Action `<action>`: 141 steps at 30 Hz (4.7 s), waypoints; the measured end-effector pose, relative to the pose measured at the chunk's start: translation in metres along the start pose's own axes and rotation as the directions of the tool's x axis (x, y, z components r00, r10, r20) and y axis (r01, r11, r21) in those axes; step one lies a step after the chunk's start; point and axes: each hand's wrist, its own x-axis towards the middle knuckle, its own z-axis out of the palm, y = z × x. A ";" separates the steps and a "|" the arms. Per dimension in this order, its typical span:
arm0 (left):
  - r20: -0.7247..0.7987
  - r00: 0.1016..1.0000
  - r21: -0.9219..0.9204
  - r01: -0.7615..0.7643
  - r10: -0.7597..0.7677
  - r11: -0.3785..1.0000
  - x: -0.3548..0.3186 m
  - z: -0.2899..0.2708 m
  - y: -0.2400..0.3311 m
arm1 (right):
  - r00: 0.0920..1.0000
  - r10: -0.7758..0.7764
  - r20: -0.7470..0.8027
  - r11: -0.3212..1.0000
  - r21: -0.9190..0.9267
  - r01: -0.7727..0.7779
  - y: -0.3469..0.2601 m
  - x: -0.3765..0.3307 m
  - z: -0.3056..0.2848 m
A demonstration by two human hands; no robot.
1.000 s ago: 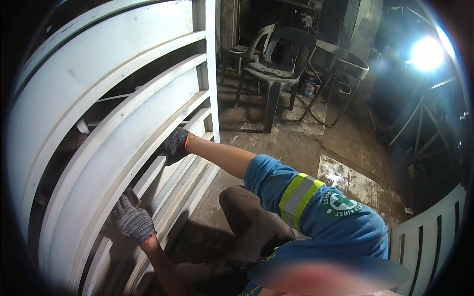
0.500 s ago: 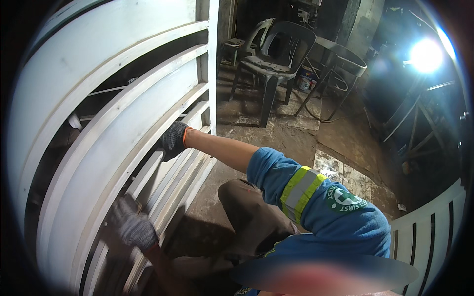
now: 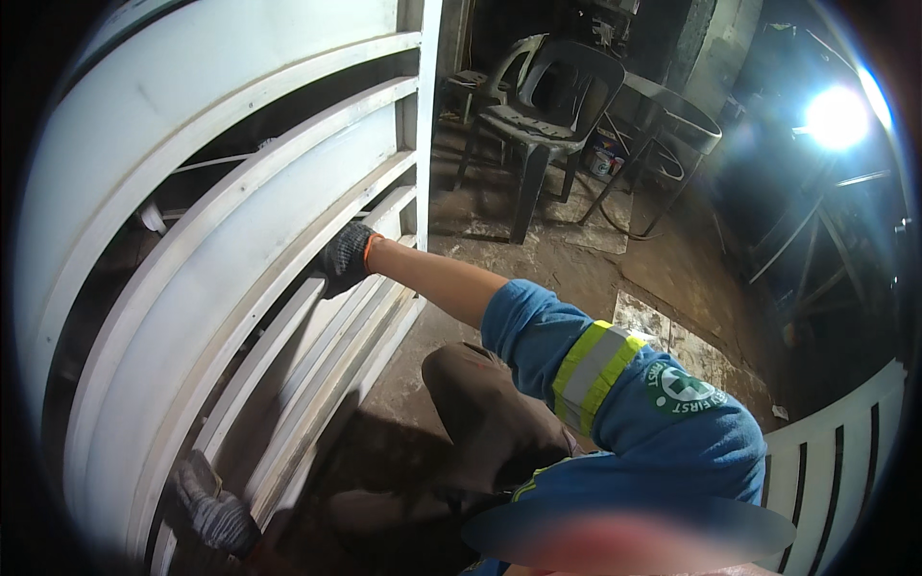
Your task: The person wipes the horizontal slats of a white structure with a cloth, moving methodically along the surface. They repeatedly rub the same areas, focusing on the gaps between slats and the edges.
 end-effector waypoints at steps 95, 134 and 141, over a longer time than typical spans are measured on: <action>0.013 0.995 0.078 -0.101 0.100 0.992 0.011 0.031 0.086 | 0.992 0.115 0.058 0.984 -0.146 -0.105 0.003 0.017 0.034; -0.136 0.981 0.071 0.149 -0.138 0.986 0.005 -0.045 -0.204 | 0.992 0.123 0.013 0.991 -0.061 -0.122 -0.009 0.019 0.027; -0.079 0.995 0.247 -0.048 0.069 0.968 -0.005 -0.029 -0.043 | 0.992 0.122 0.029 0.992 -0.045 -0.121 0.001 0.012 0.025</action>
